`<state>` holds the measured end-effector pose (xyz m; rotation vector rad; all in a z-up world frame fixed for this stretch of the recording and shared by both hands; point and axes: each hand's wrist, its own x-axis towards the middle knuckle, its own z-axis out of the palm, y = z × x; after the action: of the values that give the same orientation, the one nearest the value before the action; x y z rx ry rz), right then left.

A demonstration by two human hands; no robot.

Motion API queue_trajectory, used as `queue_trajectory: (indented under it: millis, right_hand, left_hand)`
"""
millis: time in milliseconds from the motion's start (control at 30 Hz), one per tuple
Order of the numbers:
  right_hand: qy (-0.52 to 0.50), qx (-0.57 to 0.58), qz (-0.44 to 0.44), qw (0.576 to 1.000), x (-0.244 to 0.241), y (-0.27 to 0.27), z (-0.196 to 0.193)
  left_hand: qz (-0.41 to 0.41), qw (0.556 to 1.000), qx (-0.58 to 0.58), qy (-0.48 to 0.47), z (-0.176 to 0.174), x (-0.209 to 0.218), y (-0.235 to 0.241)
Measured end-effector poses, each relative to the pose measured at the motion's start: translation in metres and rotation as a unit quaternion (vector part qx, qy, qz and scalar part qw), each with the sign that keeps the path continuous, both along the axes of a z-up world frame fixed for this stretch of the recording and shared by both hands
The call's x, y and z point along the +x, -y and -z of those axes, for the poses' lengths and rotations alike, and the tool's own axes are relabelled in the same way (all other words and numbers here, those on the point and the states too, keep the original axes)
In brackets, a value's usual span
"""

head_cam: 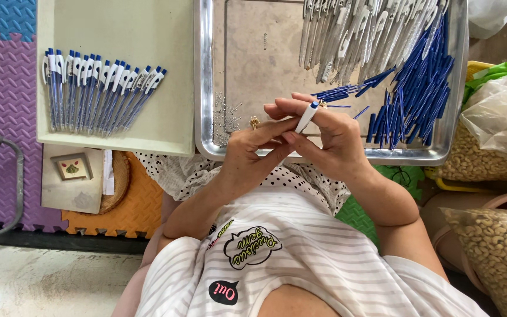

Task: The person assembles pens by inserting blue ink cartridges into clear pen barrels. They pick up a barrel and a cartridge, insert the cartridge, and place the completed pen into a tray on the left.

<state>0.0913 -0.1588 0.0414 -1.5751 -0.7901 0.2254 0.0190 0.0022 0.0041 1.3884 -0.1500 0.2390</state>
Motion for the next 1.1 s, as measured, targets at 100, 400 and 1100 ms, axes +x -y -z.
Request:
queue_trajectory:
  millis: [100,400,1100]
  right_hand:
    - [-0.001,-0.001,0.007,1.0,-0.001,-0.002,-0.001]
    - [-0.01,0.118,-0.012,0.993,0.015,0.026,0.029]
    - [0.194,-0.073,0.035,0.978,-0.035,0.057,-0.014]
  left_hand:
    - [0.003,1.0,0.008,-0.004,0.0,0.002,-0.001]
    - [-0.066,0.989,0.118,0.052,0.019,0.006,-0.025]
    - [-0.362,0.7,0.61,-0.083,0.13,-0.006,-0.185]
